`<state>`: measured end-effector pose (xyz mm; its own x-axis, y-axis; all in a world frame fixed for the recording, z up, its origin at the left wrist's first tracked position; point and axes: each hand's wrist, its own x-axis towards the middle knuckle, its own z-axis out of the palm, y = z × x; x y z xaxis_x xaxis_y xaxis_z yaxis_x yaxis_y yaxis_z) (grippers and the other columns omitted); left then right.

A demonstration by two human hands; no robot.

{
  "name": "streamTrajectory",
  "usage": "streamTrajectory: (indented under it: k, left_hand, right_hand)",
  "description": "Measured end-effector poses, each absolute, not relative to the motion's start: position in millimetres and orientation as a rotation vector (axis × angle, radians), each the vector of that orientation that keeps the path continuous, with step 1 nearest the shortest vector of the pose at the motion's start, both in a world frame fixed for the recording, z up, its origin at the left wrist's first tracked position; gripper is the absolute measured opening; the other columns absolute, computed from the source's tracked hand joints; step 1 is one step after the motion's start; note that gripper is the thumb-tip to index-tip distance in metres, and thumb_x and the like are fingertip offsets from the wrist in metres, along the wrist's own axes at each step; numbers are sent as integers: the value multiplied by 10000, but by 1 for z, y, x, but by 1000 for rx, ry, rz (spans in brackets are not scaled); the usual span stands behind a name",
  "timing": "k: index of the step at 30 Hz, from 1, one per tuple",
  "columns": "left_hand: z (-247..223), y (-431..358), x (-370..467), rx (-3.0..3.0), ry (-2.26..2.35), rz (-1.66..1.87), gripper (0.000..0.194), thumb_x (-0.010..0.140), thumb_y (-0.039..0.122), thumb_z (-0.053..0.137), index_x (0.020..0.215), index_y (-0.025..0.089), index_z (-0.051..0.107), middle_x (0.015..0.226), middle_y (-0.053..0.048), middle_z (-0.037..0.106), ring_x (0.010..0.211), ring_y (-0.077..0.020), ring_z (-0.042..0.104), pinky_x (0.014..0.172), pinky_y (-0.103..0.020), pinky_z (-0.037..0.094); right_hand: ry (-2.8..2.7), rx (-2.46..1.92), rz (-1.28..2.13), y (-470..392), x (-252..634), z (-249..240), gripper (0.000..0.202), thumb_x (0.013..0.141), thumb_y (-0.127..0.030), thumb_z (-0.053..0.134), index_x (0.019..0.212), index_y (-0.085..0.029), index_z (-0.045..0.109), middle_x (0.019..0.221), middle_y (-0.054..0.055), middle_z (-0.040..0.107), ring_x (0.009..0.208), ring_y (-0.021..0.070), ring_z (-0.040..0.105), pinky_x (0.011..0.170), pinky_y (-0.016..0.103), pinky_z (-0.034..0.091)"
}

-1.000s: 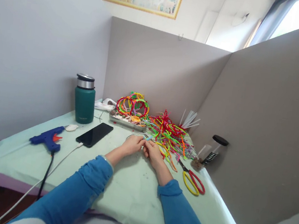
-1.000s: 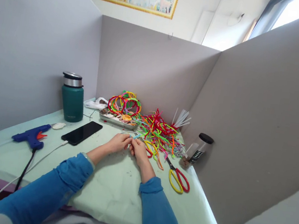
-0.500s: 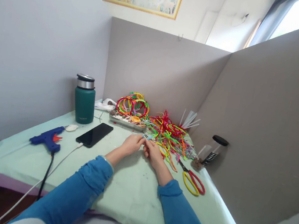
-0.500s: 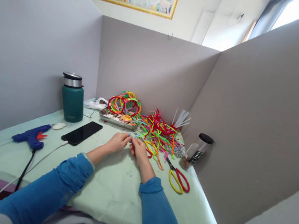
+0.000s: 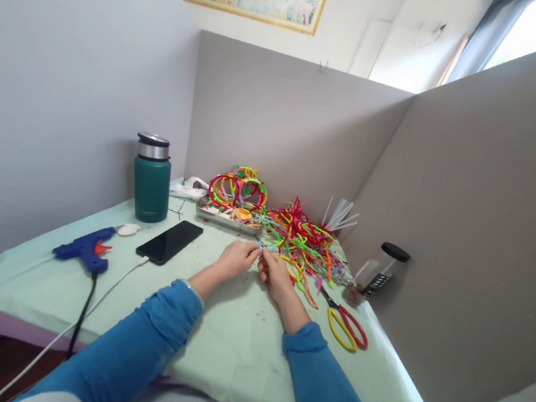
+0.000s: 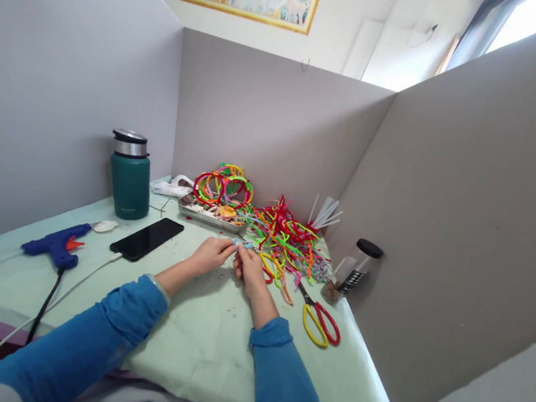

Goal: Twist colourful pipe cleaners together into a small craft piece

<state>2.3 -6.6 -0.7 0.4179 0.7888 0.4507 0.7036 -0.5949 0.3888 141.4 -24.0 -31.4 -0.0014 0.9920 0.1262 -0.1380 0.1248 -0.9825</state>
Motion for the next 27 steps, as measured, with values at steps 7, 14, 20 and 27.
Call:
streamTrajectory:
  k: [7,14,20,27]
  left_hand:
    - [1,-9,3,2526,1353,900,380,891,375,345,754,187,645,679,-33,644,604,-136,515,561,-237,269]
    - [0,-9,3,2523,1348,921,367,874,354,353,721,179,636,643,-27,626,571,-129,484,546,-243,242]
    - [1,-9,3,2513,1367,881,370,871,364,359,734,179,648,651,-26,636,574,-128,485,546,-238,249]
    - [0,-8,3,2510,1329,882,365,870,354,361,734,177,649,655,-29,638,584,-130,501,554,-238,273]
  right_hand:
    - [-1159,-1015,1191,-24,142,-31,454,704,-625,562,668,-178,487,493,-54,476,320,47,361,330,195,212]
    - [-1129,-1006,1214,-24,141,-30,424,706,-582,590,650,-176,481,486,-58,473,316,43,356,334,194,211]
    - [-1103,-1016,1205,-22,142,-32,418,698,-572,600,636,-179,472,485,-58,476,319,45,363,339,195,241]
    - [-1106,-1010,1217,-23,144,-32,394,696,-545,612,642,-178,479,489,-57,478,326,44,362,343,193,243]
